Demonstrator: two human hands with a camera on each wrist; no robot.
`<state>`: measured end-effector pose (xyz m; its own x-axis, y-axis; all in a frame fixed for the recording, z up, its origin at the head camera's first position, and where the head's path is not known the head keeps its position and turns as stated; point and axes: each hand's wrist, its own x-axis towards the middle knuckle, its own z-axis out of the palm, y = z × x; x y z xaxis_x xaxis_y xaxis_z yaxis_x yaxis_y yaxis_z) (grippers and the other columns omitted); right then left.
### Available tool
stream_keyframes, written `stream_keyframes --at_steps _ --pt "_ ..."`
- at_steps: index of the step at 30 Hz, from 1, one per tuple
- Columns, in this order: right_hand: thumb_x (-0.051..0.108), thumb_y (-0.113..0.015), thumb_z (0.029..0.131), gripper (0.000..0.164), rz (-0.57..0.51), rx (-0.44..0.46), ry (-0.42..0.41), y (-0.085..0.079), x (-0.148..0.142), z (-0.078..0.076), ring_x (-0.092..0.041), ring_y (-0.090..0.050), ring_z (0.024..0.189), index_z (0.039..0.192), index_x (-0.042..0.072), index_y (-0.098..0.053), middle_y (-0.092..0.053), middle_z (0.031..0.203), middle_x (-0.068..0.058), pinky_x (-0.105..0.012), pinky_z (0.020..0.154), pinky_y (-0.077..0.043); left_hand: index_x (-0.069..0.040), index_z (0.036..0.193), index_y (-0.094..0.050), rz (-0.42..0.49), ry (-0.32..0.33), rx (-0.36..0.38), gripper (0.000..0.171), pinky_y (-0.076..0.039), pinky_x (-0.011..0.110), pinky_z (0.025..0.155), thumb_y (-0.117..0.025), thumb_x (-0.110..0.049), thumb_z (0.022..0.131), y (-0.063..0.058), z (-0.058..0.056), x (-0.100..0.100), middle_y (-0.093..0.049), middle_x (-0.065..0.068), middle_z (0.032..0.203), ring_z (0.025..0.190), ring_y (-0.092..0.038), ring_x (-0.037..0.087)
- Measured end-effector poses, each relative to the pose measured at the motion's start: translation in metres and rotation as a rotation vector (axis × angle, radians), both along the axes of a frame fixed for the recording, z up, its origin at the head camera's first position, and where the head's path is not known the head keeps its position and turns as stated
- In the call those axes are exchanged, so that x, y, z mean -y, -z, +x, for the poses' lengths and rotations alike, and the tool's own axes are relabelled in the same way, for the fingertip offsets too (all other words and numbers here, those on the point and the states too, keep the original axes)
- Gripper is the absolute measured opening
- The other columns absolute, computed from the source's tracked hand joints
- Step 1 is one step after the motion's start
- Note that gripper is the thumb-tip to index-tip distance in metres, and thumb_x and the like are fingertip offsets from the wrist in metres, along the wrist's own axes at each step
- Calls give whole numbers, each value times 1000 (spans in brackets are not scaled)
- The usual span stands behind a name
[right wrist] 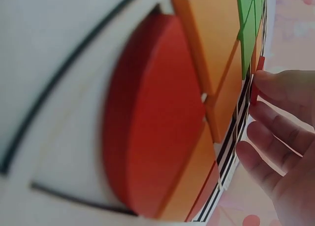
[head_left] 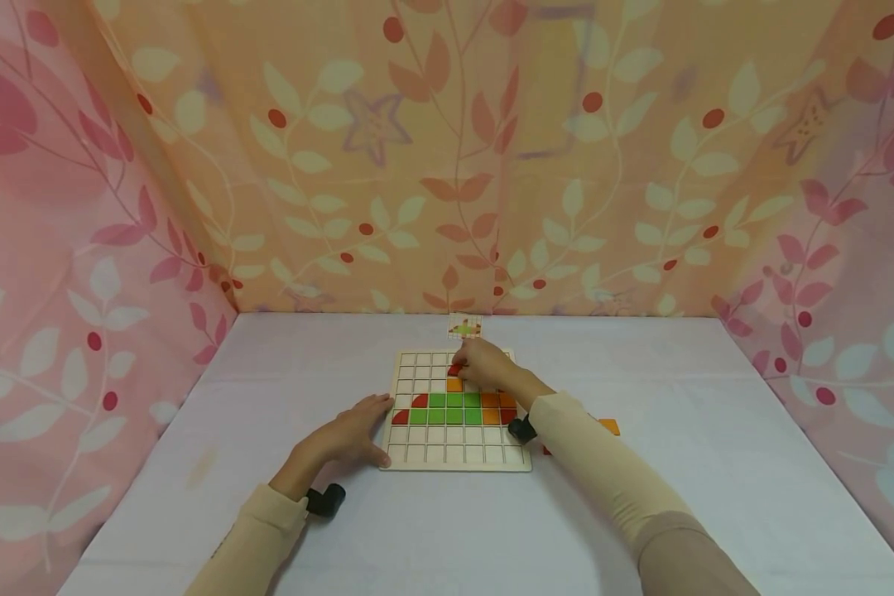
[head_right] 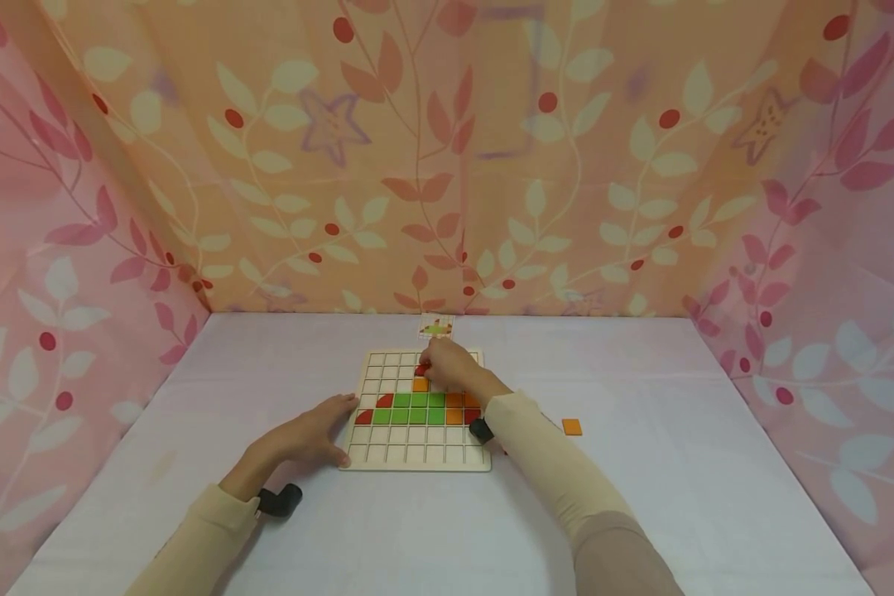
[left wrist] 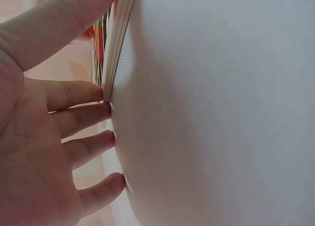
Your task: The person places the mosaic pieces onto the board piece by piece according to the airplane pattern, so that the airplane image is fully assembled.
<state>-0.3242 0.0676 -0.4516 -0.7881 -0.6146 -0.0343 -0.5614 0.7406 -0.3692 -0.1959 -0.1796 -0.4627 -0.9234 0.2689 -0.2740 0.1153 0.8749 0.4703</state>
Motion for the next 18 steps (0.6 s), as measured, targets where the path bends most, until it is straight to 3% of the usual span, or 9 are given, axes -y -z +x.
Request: stream_keyframes --at_steps 11,18 --pt "11 -66 90 16 2 -2 -9 4 0 0 -16 -54 88 102 9 -77 -66 98 -4 -31 82 -49 -8 149 -38 1 -3 -5 99 -23 63 115 -89 -25 66 -3 4 -1 -33 12 158 149 -23 35" --pt "13 -66 91 20 -16 -11 2 -3 -6 4 -20 -59 96 107 6 -76 -67 103 -7 -35 91 -51 -5 149 -38 -1 4 -10 98 -24 63 115 -89 -24 67 -5 5 -1 -33 14 158 149 -23 37"
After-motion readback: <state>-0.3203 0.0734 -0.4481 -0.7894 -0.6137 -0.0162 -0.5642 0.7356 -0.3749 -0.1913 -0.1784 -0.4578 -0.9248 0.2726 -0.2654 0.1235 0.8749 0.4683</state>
